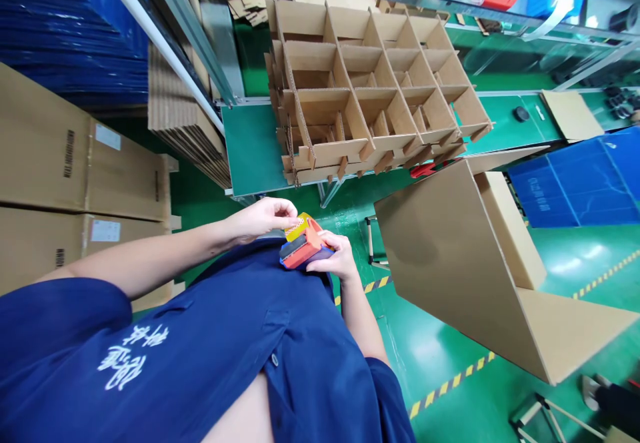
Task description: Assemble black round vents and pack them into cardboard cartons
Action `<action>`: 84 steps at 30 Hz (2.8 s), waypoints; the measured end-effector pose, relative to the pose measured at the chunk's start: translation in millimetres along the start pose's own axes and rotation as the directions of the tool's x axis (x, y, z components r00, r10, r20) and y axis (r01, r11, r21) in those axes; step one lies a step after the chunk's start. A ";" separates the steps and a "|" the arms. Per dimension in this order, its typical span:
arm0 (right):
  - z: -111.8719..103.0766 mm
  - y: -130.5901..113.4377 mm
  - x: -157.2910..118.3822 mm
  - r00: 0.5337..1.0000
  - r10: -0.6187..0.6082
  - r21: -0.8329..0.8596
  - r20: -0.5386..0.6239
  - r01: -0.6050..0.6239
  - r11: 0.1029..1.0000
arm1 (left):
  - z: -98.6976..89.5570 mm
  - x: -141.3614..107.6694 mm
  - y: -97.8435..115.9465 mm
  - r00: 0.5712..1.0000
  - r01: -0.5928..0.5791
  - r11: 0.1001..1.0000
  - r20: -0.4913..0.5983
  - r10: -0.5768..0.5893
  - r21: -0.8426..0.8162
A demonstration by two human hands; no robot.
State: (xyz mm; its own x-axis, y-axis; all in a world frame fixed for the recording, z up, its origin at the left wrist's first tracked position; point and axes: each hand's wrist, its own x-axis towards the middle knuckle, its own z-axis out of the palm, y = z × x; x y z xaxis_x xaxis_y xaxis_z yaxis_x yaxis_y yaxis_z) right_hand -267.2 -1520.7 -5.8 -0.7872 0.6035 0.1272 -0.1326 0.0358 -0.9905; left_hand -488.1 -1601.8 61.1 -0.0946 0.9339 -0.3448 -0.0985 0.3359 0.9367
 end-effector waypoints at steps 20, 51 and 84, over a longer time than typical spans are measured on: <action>-4.4 15.0 2.6 0.962 0.272 0.229 -0.004 -0.263 0.937 | 12.0 -11.2 28.4 0.539 -0.806 0.428 0.210 0.815 0.409; 8.5 -5.5 -3.4 0.939 0.208 -0.153 -0.273 -0.255 0.955 | 17.2 -37.7 125.6 0.856 -0.329 0.782 -0.183 0.483 0.529; 237.9 134.2 263.1 0.886 0.243 -0.835 -0.396 -0.457 0.306 | -250.9 -163.3 -59.3 0.703 -0.515 0.736 -0.707 0.070 -0.440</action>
State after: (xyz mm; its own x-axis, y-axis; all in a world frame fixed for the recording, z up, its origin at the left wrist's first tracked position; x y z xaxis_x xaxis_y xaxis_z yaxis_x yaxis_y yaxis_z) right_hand -635.4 -1546.6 -93.0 -0.4912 0.8584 -0.1482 0.8221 0.4005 -0.4047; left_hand -715.3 -1805.0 46.8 -0.7741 0.5937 -0.2197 -0.4592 -0.2876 0.8405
